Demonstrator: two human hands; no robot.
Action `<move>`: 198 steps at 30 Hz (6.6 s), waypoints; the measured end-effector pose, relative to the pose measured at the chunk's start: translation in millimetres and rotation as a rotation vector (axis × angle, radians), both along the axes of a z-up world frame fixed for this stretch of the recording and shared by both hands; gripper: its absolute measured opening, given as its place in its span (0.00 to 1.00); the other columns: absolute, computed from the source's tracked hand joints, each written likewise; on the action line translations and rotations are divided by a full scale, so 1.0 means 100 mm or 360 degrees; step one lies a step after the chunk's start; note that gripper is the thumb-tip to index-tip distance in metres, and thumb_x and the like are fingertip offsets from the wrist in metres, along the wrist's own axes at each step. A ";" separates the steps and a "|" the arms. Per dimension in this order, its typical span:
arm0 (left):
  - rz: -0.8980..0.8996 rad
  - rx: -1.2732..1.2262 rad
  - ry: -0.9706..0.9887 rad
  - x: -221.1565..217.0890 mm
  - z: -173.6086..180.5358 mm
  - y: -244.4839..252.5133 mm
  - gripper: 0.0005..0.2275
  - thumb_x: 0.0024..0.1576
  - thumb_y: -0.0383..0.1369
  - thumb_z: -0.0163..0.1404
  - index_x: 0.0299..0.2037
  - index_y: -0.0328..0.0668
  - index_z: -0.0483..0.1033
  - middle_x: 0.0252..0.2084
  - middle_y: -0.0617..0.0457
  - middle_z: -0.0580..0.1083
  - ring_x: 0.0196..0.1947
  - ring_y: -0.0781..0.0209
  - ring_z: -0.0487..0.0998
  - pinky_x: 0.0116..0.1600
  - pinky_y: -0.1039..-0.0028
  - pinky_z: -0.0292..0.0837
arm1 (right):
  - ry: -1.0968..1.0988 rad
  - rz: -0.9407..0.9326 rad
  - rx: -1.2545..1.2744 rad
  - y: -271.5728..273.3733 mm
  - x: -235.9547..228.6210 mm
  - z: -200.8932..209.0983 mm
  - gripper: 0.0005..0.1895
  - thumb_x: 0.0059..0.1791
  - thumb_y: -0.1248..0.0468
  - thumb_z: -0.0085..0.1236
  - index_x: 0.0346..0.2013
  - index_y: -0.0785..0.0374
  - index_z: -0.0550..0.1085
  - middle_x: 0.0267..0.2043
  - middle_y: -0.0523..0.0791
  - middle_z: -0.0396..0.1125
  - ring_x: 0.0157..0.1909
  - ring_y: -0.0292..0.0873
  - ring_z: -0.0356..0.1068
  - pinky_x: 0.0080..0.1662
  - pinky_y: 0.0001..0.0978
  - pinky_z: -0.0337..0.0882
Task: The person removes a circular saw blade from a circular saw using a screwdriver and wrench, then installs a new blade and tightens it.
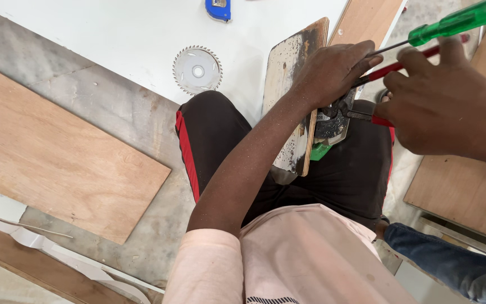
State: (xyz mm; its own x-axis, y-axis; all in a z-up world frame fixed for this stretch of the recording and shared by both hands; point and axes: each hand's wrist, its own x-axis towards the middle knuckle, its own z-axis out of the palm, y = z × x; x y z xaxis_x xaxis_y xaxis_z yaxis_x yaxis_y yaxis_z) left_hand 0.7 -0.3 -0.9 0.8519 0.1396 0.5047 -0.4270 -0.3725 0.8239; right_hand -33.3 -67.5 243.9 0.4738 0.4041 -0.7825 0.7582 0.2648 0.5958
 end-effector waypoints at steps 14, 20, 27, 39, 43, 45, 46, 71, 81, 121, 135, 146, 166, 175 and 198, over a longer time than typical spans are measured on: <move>-0.0020 -0.0053 -0.0005 0.04 -0.07 -0.04 0.24 0.68 0.55 0.29 0.47 0.48 0.72 0.25 0.54 0.74 0.27 0.58 0.79 0.35 0.59 0.72 | 0.0059 -0.0196 -0.0162 0.18 -0.02 0.02 0.08 0.44 0.47 0.57 0.32 0.41 0.78 0.30 0.29 0.72 0.51 0.37 0.67 0.45 0.40 0.65; -0.0056 -0.0041 0.0138 0.01 0.00 0.01 0.22 0.67 0.54 0.32 0.47 0.48 0.73 0.24 0.54 0.73 0.26 0.59 0.79 0.35 0.60 0.72 | 0.0159 0.0289 -0.0279 0.20 -0.08 0.05 0.13 0.51 0.50 0.52 0.32 0.52 0.80 0.36 0.32 0.71 0.54 0.45 0.65 0.50 0.46 0.67; 0.0050 -0.0013 0.0059 -0.04 -0.01 0.09 0.21 0.69 0.52 0.35 0.52 0.46 0.72 0.24 0.54 0.72 0.25 0.60 0.77 0.33 0.61 0.71 | 0.0159 0.0518 -0.0231 0.17 -0.14 0.10 0.12 0.50 0.52 0.52 0.36 0.52 0.79 0.44 0.36 0.70 0.59 0.48 0.64 0.55 0.48 0.65; -0.0031 0.0089 0.0142 0.00 -0.11 0.03 0.22 0.68 0.51 0.37 0.58 0.43 0.72 0.23 0.56 0.73 0.22 0.64 0.76 0.30 0.65 0.71 | 0.0774 -0.2260 0.0403 -1.02 0.76 -0.52 0.26 0.45 0.54 0.59 0.59 0.49 0.76 0.58 0.49 0.72 0.65 0.48 0.66 0.67 0.51 0.65; 0.0026 0.0078 0.0079 -0.03 -0.11 0.03 0.21 0.69 0.51 0.37 0.57 0.43 0.72 0.24 0.56 0.73 0.24 0.64 0.77 0.31 0.64 0.71 | 0.0884 -0.2381 0.0422 -1.23 0.94 -0.69 0.27 0.45 0.53 0.62 0.59 0.53 0.76 0.62 0.50 0.68 0.71 0.46 0.61 0.69 0.51 0.57; 0.0036 0.0085 0.0067 -0.04 -0.10 0.04 0.21 0.69 0.51 0.37 0.56 0.44 0.72 0.24 0.56 0.73 0.24 0.63 0.77 0.32 0.64 0.71 | 0.0899 -0.2358 0.0369 -1.10 0.88 -0.65 0.26 0.46 0.52 0.61 0.59 0.52 0.76 0.63 0.48 0.67 0.72 0.45 0.60 0.70 0.50 0.57; 0.0034 0.0091 0.0067 -0.05 -0.09 0.04 0.20 0.69 0.50 0.38 0.56 0.44 0.72 0.24 0.56 0.73 0.24 0.63 0.77 0.32 0.64 0.71 | 0.0865 -0.2363 0.0316 -0.97 0.84 -0.60 0.26 0.46 0.51 0.60 0.59 0.50 0.75 0.63 0.47 0.67 0.72 0.44 0.60 0.70 0.48 0.59; 0.0044 -0.0009 -0.0065 -0.06 -0.04 0.03 0.19 0.67 0.51 0.38 0.50 0.45 0.73 0.28 0.53 0.77 0.28 0.57 0.80 0.36 0.61 0.74 | 0.0180 0.0012 -0.0426 -0.26 0.26 -0.18 0.15 0.47 0.38 0.54 0.48 0.24 0.77 0.62 0.27 0.67 0.61 0.43 0.69 0.49 0.50 0.70; -0.0017 0.0014 0.0028 0.01 -0.12 -0.03 0.22 0.68 0.52 0.37 0.54 0.44 0.73 0.30 0.53 0.78 0.30 0.59 0.82 0.39 0.62 0.77 | -0.0190 -0.0326 0.0645 -0.35 0.06 -0.33 0.41 0.33 0.33 0.62 0.57 0.43 0.76 0.54 0.47 0.72 0.48 0.49 0.75 0.50 0.51 0.70; 0.0123 -0.0031 -0.0117 0.03 -0.14 0.00 0.19 0.68 0.51 0.39 0.53 0.46 0.73 0.24 0.56 0.73 0.24 0.61 0.77 0.33 0.63 0.71 | -0.0200 -0.0277 0.0298 -0.22 0.24 -0.37 0.44 0.26 0.35 0.69 0.54 0.45 0.77 0.36 0.43 0.73 0.41 0.45 0.76 0.41 0.43 0.73; -0.0223 -0.0188 0.0345 -0.02 -0.11 0.13 0.25 0.66 0.57 0.33 0.48 0.49 0.75 0.25 0.61 0.72 0.24 0.71 0.76 0.32 0.74 0.75 | 0.0069 -0.0687 0.0178 -0.59 0.30 -0.24 0.11 0.47 0.45 0.55 0.39 0.35 0.83 0.44 0.33 0.75 0.65 0.45 0.64 0.64 0.55 0.62; -0.0133 -0.1270 0.0090 0.08 0.42 0.51 0.16 0.70 0.46 0.44 0.40 0.40 0.73 0.27 0.58 0.71 0.22 0.71 0.64 0.28 0.77 0.61 | 0.0471 -0.2482 0.1841 -2.05 0.44 -0.64 0.17 0.57 0.56 0.55 0.56 0.60 0.81 0.29 0.62 0.63 0.29 0.54 0.64 0.35 0.40 0.62; 0.0462 -0.0882 0.1097 -1.25 0.10 0.33 0.11 0.56 0.35 0.60 0.37 0.33 0.81 0.28 0.59 0.73 0.27 0.74 0.66 0.32 0.80 0.62 | 0.1170 -0.2097 0.3244 -1.32 0.28 -1.93 0.13 0.52 0.61 0.67 0.44 0.68 0.79 0.33 0.42 0.70 0.34 0.31 0.65 0.39 0.25 0.68; 0.0421 -0.1014 0.1158 -1.51 0.07 0.15 0.11 0.54 0.36 0.60 0.33 0.34 0.78 0.27 0.55 0.76 0.26 0.71 0.71 0.33 0.79 0.66 | 0.1071 -0.2199 0.3221 -1.25 0.25 -1.97 0.14 0.50 0.61 0.69 0.43 0.69 0.78 0.34 0.42 0.72 0.34 0.31 0.66 0.37 0.24 0.68; 0.0519 -0.0766 0.1047 -1.37 0.09 0.25 0.11 0.54 0.36 0.61 0.31 0.35 0.75 0.27 0.58 0.73 0.27 0.72 0.70 0.33 0.79 0.67 | 0.1191 -0.2195 0.3296 -1.25 0.25 -2.01 0.12 0.50 0.63 0.68 0.42 0.70 0.78 0.33 0.41 0.70 0.34 0.30 0.65 0.37 0.23 0.67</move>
State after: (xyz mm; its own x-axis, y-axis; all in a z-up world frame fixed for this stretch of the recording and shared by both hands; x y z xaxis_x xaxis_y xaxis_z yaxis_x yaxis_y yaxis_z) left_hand -136.2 25.2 8.5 0.8298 0.4983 -0.2515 0.2573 0.0583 0.9646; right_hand -7.9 -192.7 42.9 0.9341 0.3326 -0.1299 0.0514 -0.4853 -0.8728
